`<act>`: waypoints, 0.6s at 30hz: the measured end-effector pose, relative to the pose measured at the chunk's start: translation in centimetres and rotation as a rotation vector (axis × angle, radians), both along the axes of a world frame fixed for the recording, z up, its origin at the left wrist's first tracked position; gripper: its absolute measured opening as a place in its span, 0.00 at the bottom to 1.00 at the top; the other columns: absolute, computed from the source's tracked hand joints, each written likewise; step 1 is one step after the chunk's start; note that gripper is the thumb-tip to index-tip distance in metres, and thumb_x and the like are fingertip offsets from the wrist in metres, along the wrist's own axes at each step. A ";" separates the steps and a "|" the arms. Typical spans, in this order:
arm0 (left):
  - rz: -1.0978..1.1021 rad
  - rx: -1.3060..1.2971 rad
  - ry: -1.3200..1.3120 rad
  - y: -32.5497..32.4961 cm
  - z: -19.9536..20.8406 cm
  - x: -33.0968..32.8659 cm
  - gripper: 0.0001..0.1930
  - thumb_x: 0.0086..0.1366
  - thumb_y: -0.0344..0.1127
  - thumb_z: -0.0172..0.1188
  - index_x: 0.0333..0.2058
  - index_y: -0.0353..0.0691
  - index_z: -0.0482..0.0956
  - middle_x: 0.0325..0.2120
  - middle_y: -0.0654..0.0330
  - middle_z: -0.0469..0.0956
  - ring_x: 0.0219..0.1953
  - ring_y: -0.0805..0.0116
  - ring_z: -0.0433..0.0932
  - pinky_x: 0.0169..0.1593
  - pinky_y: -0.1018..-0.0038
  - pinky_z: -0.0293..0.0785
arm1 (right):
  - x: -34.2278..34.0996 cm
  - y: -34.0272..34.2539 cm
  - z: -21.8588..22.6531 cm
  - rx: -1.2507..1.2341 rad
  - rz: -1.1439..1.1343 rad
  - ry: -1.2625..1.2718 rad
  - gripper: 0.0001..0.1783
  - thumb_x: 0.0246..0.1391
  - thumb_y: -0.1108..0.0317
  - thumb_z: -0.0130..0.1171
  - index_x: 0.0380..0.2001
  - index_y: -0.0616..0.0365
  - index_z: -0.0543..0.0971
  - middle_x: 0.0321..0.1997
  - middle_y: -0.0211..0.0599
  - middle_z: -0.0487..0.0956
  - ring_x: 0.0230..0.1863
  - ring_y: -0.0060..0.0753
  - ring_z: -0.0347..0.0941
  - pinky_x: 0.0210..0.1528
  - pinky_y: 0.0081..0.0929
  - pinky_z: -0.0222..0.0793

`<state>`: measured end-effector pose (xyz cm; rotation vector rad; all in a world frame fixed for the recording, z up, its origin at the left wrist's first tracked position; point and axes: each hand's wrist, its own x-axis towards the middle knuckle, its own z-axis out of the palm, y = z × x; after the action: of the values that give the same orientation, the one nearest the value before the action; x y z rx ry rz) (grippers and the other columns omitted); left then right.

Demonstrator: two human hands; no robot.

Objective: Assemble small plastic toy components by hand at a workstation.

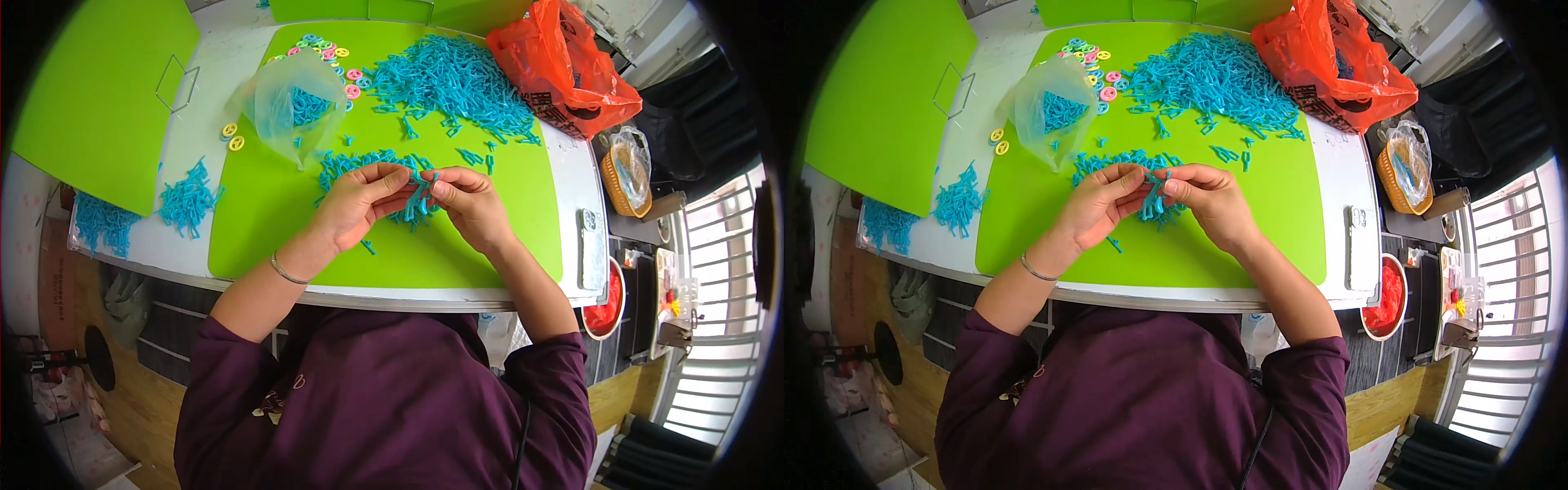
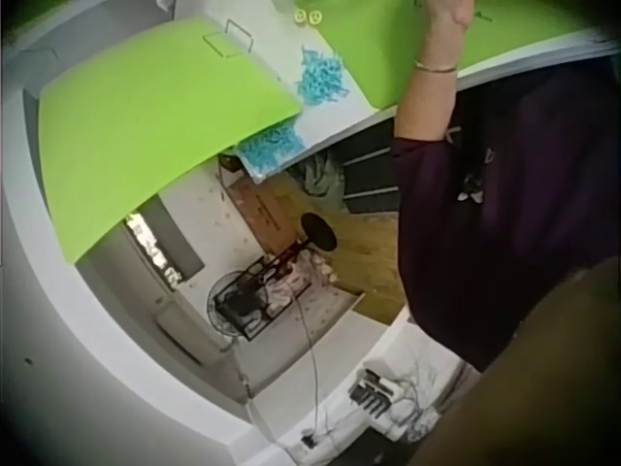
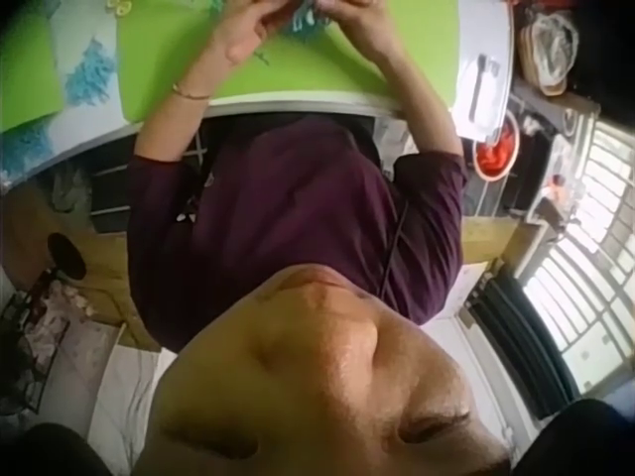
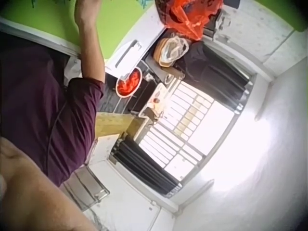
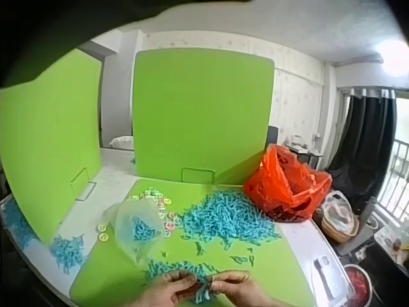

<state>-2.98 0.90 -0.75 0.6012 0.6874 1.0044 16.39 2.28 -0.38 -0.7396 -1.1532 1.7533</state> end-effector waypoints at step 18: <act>0.112 0.339 0.204 -0.5 0.3 0.4 0.06 0.57 0.29 0.60 0.33 0.34 0.77 0.29 0.58 0.78 0.32 0.73 0.77 0.39 0.79 0.74 | 0.9 0.1 0.3 -0.025 0.059 -0.074 0.06 0.50 0.74 0.57 0.33 0.60 0.78 0.37 0.35 0.78 0.36 0.25 0.73 0.42 0.24 0.69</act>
<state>-2.55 0.42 -0.48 0.9799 0.7419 1.1850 17.25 2.42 -0.07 -0.7986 -1.2156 1.8048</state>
